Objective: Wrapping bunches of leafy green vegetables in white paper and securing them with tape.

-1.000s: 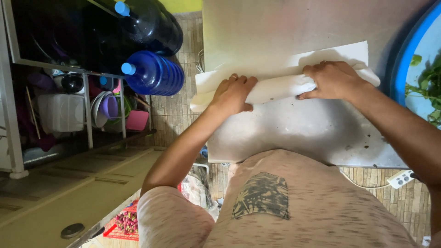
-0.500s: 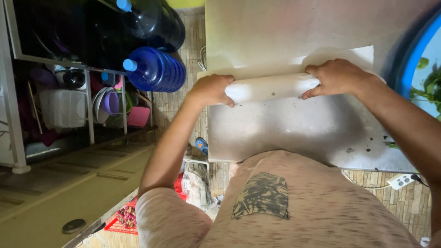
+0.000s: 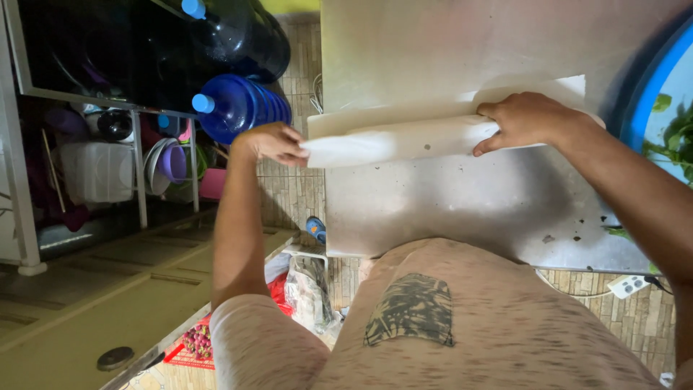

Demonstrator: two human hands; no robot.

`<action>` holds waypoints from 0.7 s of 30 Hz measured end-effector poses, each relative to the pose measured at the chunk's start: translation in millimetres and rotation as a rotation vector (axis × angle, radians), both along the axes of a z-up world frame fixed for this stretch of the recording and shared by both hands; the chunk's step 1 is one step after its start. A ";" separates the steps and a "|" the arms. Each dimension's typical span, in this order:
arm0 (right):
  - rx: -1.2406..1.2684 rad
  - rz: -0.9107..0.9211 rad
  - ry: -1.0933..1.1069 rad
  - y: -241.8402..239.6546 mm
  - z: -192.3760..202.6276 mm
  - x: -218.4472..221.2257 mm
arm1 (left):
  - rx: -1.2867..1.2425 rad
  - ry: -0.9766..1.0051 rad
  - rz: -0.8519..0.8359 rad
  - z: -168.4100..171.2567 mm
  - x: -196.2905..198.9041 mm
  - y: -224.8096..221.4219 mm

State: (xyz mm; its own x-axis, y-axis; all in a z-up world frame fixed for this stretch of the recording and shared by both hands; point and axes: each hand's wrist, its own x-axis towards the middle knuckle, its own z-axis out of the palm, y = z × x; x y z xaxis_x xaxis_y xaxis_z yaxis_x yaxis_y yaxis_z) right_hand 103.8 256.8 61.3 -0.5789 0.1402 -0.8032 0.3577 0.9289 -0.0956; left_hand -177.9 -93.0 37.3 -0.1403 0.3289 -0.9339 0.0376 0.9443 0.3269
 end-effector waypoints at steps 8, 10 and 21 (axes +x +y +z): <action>-0.009 0.055 0.017 5.9 -10.2 -3.0 | 0.309 1.326 -0.184 39.3 61.0 62.1; -0.012 0.073 0.027 7.7 -13.8 -3.1 | 0.406 1.215 -0.365 38.2 130.0 112.9; -0.137 0.053 0.181 26.1 -4.2 -0.6 | 0.798 1.579 -0.422 -89.0 185.4 145.8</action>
State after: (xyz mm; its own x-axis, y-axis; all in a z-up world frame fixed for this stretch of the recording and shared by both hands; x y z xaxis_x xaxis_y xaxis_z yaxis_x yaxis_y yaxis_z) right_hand 103.2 282.9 57.1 -0.7191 0.0021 -0.6949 0.2739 0.9199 -0.2807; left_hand 7.5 52.8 -51.7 -0.4368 0.8242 0.3603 0.8938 0.4430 0.0702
